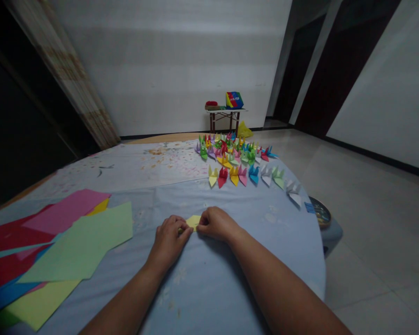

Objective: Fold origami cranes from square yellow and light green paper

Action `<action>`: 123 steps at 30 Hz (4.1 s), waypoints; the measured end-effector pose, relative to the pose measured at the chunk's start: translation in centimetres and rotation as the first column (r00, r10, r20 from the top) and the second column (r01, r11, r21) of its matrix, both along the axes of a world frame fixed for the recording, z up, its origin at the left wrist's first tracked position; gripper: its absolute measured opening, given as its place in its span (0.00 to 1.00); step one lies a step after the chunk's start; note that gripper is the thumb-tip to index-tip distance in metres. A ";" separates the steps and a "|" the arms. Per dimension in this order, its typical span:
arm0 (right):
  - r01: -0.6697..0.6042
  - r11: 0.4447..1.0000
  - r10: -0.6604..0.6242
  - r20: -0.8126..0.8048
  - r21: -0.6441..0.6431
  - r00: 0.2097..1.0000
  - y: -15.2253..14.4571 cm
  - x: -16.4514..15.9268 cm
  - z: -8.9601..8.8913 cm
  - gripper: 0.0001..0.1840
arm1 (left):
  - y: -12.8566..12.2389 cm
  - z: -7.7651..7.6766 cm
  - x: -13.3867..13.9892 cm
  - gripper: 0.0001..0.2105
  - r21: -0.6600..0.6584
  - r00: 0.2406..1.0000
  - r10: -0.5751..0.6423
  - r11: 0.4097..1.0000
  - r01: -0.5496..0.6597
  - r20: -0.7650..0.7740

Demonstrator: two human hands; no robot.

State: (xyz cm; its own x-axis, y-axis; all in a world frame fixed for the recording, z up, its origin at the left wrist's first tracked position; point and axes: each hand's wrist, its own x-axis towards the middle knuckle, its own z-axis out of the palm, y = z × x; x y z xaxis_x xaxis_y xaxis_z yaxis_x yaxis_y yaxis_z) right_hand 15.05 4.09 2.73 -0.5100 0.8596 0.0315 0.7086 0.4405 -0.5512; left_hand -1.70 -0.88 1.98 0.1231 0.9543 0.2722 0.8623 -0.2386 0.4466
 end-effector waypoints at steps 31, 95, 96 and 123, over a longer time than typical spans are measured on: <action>0.141 0.990 -0.141 0.086 0.009 0.986 0.1 1.7 0.5 0.05 | -0.4 0.4 -0.7 0.08 -0.085 0.998 0.055 0.995 -0.057 -0.024; -0.152 0.964 0.144 0.052 0.218 0.988 -0.7 0.3 0.8 0.08 | -0.5 0.7 -1.4 0.04 0.020 0.969 -0.235 0.971 0.237 -0.068; -0.154 0.965 0.147 0.052 0.213 0.988 -0.7 0.3 0.8 0.08 | -0.5 0.7 -1.4 0.04 0.023 0.969 -0.238 0.970 0.241 -0.071; 0.044 0.997 -0.044 -0.012 0.071 0.999 -0.5 -0.3 0.5 0.10 | -0.4 0.3 -0.5 0.07 0.043 0.999 0.033 0.999 -0.031 -0.026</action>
State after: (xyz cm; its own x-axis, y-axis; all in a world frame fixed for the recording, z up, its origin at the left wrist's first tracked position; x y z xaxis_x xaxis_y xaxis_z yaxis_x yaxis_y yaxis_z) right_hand 14.77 3.63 3.26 -0.4710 0.8767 0.0983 0.7225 0.4473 -0.5272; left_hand -2.19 -1.30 2.27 0.1005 0.9455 0.3098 0.8814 -0.2291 0.4131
